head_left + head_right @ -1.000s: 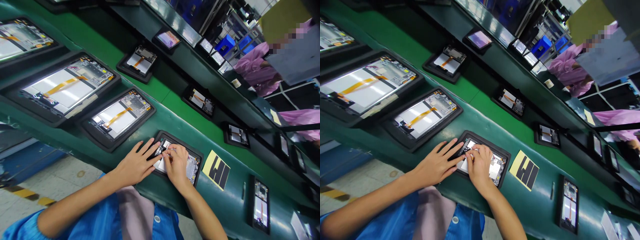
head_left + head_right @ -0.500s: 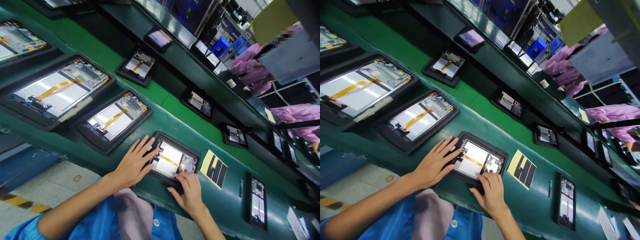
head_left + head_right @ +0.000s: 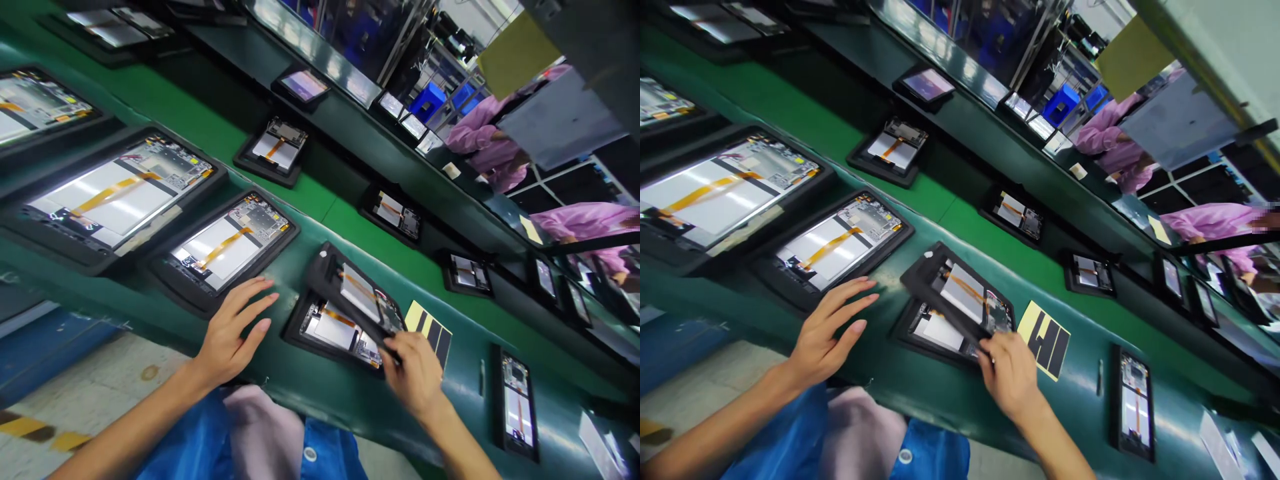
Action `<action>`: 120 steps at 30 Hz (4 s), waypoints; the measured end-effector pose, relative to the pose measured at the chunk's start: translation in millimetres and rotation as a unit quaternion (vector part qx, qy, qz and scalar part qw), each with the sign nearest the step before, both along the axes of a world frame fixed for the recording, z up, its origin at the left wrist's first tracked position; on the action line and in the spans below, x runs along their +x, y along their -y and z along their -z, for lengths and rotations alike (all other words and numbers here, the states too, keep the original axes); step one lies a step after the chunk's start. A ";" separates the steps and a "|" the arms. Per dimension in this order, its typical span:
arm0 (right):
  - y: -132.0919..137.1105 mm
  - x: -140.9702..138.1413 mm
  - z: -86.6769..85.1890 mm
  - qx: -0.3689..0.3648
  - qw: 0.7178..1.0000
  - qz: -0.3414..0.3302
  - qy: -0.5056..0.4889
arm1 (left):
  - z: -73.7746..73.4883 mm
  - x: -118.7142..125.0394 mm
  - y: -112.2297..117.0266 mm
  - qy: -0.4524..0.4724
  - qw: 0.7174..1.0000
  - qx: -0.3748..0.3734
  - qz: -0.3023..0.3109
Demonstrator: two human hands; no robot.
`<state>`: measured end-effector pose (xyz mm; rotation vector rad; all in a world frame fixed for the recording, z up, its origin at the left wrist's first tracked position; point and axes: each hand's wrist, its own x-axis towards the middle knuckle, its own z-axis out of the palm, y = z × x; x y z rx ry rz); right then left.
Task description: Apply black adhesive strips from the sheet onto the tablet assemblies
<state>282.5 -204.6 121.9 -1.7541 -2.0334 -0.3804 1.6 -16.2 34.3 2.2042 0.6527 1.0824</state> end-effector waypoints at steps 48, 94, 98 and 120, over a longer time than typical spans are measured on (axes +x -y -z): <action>-34.3 -35.2 83.4 -0.175 0.982 0.050 0.051 | -4.9 94.4 12.0 -0.327 0.943 0.060 -0.020; -47.5 -10.9 69.6 -0.219 0.970 -0.067 0.087 | 6.1 56.2 30.1 -0.320 0.924 0.201 0.061; -51.3 -7.4 66.5 -0.224 0.968 -0.069 0.091 | 6.3 57.5 29.7 -0.317 0.926 0.194 0.062; -61.5 2.3 62.4 -0.220 0.963 -0.121 0.099 | 11.4 54.5 27.1 -0.295 0.937 0.174 0.072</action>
